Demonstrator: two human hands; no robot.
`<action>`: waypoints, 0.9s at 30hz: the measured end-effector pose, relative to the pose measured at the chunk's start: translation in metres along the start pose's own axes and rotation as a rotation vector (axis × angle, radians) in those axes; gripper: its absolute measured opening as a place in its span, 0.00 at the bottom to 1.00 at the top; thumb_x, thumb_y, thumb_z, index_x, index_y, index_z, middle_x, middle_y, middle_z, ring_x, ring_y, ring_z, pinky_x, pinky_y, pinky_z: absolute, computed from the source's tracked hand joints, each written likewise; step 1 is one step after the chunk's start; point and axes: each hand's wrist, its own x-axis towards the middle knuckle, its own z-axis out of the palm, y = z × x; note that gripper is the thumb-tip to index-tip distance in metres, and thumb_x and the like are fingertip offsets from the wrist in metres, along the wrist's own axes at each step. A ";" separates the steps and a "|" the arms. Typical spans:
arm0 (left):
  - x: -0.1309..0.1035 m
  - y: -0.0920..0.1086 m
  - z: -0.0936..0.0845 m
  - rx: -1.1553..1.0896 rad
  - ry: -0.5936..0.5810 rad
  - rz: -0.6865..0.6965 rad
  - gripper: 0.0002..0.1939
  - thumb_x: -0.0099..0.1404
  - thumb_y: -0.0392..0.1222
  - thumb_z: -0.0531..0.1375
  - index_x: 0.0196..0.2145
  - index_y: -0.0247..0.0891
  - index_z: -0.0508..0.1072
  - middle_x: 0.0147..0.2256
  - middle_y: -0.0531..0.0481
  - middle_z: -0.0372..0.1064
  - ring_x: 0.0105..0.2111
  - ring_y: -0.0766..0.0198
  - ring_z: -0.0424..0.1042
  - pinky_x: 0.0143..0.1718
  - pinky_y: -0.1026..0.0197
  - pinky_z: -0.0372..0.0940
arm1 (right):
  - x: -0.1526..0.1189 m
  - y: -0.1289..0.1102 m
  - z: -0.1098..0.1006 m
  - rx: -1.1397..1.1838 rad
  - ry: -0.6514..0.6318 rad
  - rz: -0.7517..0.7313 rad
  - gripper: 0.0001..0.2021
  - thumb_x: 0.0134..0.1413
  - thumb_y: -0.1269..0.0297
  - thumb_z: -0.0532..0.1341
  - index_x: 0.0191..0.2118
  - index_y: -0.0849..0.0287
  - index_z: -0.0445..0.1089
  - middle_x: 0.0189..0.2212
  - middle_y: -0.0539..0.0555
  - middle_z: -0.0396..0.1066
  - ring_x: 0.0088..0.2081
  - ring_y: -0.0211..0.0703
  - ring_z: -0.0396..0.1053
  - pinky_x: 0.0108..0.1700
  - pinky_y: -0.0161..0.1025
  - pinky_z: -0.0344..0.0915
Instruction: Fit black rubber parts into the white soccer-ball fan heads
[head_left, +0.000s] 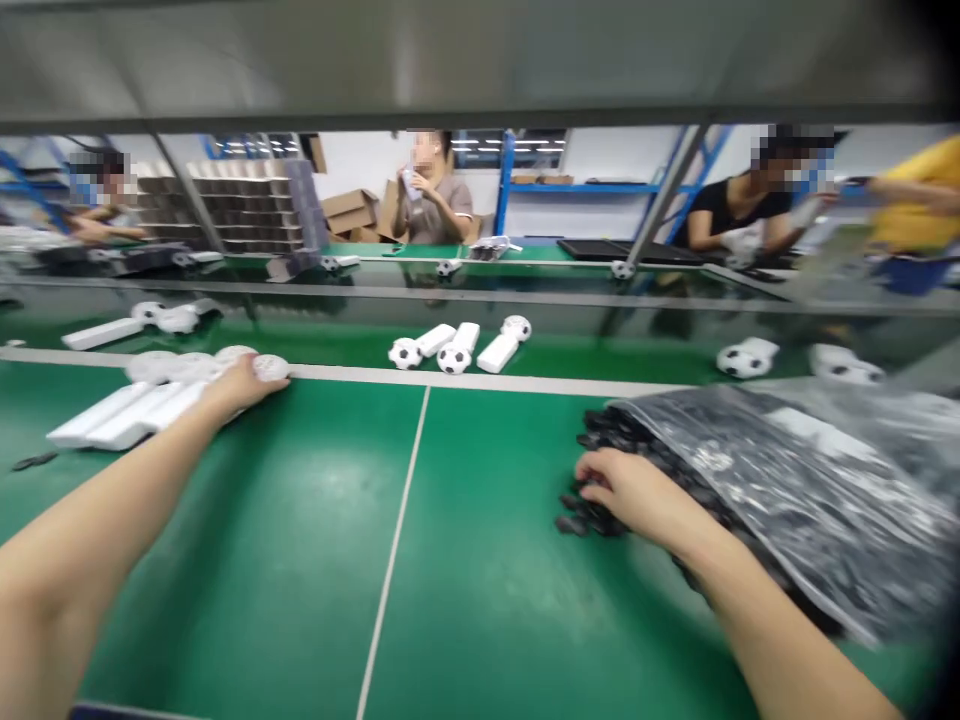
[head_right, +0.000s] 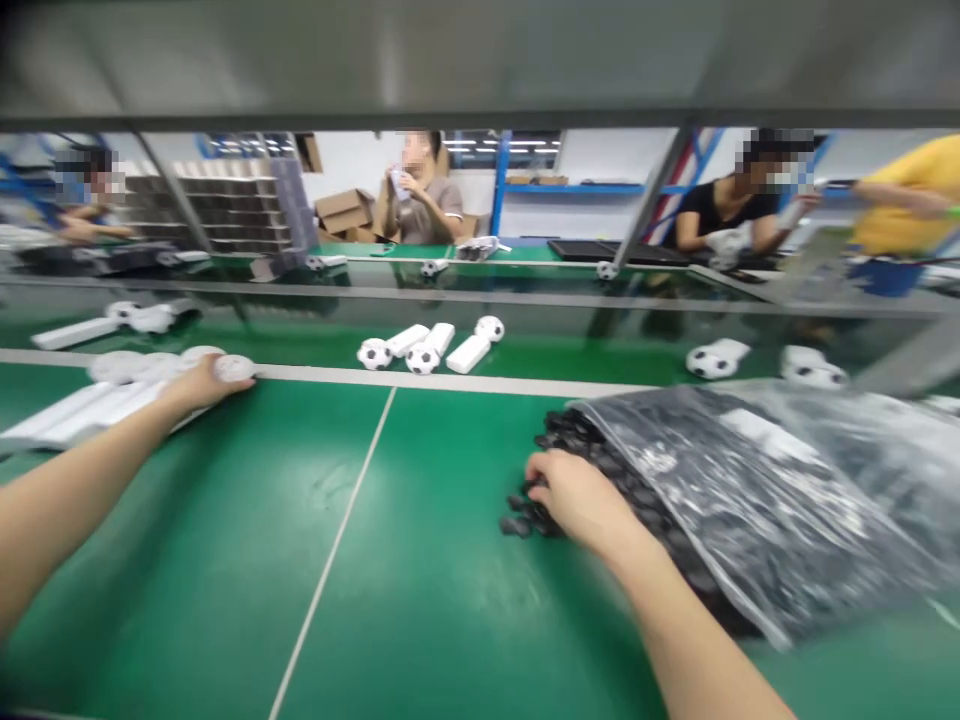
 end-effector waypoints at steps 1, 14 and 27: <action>-0.002 0.004 0.006 0.028 -0.007 -0.042 0.29 0.45 0.64 0.55 0.34 0.35 0.63 0.28 0.53 0.64 0.40 0.46 0.68 0.41 0.42 0.58 | 0.000 -0.003 -0.002 0.008 0.012 -0.003 0.06 0.48 0.72 0.57 0.28 0.56 0.70 0.27 0.51 0.72 0.30 0.42 0.69 0.33 0.36 0.61; -0.095 0.227 0.066 0.141 -0.458 0.445 0.38 0.56 0.66 0.48 0.56 0.39 0.53 0.48 0.39 0.64 0.41 0.46 0.67 0.41 0.50 0.61 | 0.009 -0.002 -0.003 0.075 0.165 -0.007 0.05 0.51 0.71 0.60 0.30 0.59 0.73 0.30 0.52 0.72 0.33 0.39 0.68 0.38 0.34 0.61; -0.108 0.262 0.085 0.032 -0.513 0.465 0.38 0.52 0.63 0.56 0.57 0.47 0.54 0.50 0.44 0.60 0.42 0.47 0.66 0.42 0.51 0.60 | 0.008 -0.023 0.013 -0.242 0.107 -0.162 0.08 0.55 0.73 0.55 0.34 0.60 0.72 0.30 0.56 0.69 0.34 0.44 0.67 0.33 0.36 0.60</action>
